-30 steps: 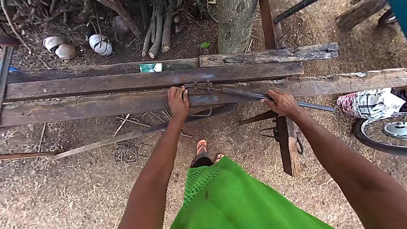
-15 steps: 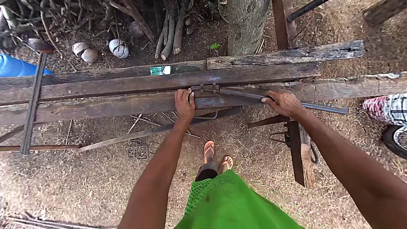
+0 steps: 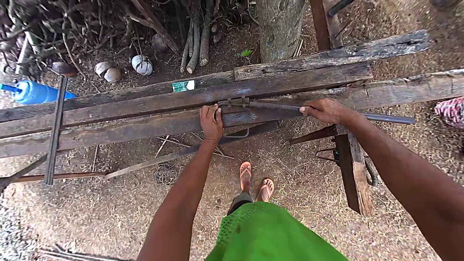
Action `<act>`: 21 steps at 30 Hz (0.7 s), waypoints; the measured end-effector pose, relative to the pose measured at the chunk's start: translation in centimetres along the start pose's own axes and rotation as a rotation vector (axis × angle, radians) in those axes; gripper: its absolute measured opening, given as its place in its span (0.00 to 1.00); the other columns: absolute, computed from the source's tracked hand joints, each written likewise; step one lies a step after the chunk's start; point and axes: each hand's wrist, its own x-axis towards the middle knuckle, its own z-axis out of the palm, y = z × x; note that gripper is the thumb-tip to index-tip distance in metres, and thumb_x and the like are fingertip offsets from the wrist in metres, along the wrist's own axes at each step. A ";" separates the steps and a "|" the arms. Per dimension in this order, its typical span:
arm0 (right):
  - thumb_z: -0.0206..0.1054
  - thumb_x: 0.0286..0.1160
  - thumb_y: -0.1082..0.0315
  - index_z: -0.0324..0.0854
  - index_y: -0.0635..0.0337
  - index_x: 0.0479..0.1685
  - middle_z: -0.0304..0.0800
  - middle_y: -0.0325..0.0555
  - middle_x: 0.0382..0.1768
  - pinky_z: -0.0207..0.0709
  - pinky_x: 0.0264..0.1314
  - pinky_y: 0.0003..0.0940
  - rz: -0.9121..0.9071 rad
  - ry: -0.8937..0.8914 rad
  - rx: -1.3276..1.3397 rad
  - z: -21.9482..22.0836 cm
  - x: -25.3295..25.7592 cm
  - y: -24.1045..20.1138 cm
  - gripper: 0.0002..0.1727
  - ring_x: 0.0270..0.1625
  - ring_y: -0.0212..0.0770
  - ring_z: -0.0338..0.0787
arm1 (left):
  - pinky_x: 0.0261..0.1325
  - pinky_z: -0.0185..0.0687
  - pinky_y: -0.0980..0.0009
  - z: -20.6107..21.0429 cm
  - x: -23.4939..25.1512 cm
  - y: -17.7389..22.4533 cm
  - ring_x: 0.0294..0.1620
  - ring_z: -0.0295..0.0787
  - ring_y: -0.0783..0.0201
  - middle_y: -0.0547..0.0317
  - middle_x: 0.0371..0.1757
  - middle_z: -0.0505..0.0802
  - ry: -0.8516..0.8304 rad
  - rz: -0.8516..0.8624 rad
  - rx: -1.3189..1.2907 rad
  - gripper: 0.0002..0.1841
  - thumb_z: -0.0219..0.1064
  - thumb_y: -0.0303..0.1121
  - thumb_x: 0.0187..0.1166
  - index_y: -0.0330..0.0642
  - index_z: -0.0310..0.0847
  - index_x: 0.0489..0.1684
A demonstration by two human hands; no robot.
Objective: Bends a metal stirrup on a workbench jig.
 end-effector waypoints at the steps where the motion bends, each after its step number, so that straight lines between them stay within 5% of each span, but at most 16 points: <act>1: 0.53 0.88 0.38 0.85 0.56 0.43 0.86 0.50 0.29 0.78 0.39 0.63 0.004 -0.001 0.009 0.0 0.0 -0.1 0.30 0.35 0.54 0.89 | 0.69 0.75 0.59 0.0 0.0 0.0 0.58 0.83 0.47 0.43 0.48 0.88 -0.001 -0.001 -0.003 0.14 0.62 0.33 0.87 0.33 0.90 0.53; 5: 0.69 0.80 0.43 0.81 0.53 0.56 0.88 0.51 0.29 0.81 0.38 0.64 0.054 0.037 -0.040 0.1 -0.3 -1.3 0.23 0.34 0.57 0.90 | 0.68 0.76 0.61 0.0 0.1 -0.1 0.57 0.83 0.49 0.44 0.47 0.88 0.008 -0.001 -0.006 0.14 0.63 0.34 0.87 0.33 0.90 0.53; 17: 0.45 0.90 0.37 0.81 0.53 0.62 0.89 0.54 0.28 0.80 0.35 0.64 0.005 0.101 -0.255 1.3 -1.0 -2.1 0.31 0.35 0.63 0.92 | 0.69 0.76 0.59 -0.1 0.0 0.2 0.58 0.83 0.48 0.43 0.48 0.88 -0.014 -0.012 0.019 0.14 0.62 0.34 0.87 0.33 0.90 0.54; 21: 0.42 0.90 0.35 0.80 0.56 0.51 0.86 0.54 0.25 0.80 0.35 0.62 0.066 0.126 -0.301 2.3 -1.4 -3.0 0.34 0.34 0.63 0.92 | 0.70 0.76 0.59 0.1 0.0 0.1 0.59 0.83 0.48 0.43 0.48 0.88 -0.007 -0.008 0.026 0.15 0.61 0.34 0.88 0.32 0.90 0.54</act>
